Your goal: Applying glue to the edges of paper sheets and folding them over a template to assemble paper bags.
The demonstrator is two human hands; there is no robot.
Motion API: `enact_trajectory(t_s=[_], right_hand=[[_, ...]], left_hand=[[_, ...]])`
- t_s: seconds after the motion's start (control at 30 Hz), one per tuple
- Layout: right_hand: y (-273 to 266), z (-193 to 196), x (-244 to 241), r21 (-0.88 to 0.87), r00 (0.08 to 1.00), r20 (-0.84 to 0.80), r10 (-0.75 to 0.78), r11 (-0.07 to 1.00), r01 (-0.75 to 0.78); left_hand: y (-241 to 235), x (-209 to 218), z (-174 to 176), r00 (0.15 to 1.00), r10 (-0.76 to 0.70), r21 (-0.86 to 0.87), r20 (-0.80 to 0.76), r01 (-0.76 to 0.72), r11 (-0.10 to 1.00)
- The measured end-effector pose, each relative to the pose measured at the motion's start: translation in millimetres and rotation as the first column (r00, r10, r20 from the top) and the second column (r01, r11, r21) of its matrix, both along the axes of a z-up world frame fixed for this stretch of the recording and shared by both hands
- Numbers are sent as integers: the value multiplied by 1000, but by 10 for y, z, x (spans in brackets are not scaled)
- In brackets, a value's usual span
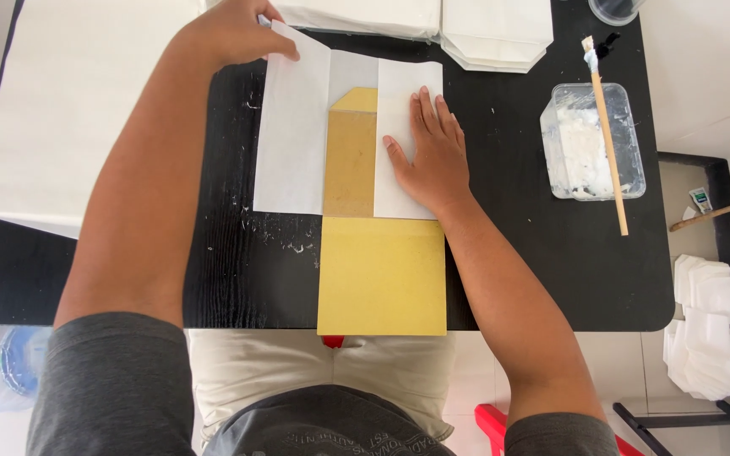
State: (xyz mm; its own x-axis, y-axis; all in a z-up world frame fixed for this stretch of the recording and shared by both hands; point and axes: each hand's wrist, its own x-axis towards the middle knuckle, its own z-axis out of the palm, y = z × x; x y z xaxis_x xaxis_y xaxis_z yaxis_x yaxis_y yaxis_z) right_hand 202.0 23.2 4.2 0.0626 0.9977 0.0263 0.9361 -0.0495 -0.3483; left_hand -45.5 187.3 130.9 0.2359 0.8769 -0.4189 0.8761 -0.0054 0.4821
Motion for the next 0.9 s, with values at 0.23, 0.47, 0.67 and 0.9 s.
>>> enact_trajectory(t_s=[0.23,0.47,0.67,0.9], right_hand=[[2,6,-6,-11,1000,3,7,1000,-7],[-11,-5,-1,16,1000,0,1,1000,-1],[-45,69,-27,-6,1000,-24,-17,1000,17],[-34,6,-24,16,1000,-17,-15,1000,16]], left_hand=[[-468,-170,-182,957,182,-168,225,-146,975],[-1340,-221,-342,739,281,-273,612,-136,952],[-1940,-99,-813,274,373,-345,886,-148,927],[-2097,175,-876,429,307,-185,850,-303,935]])
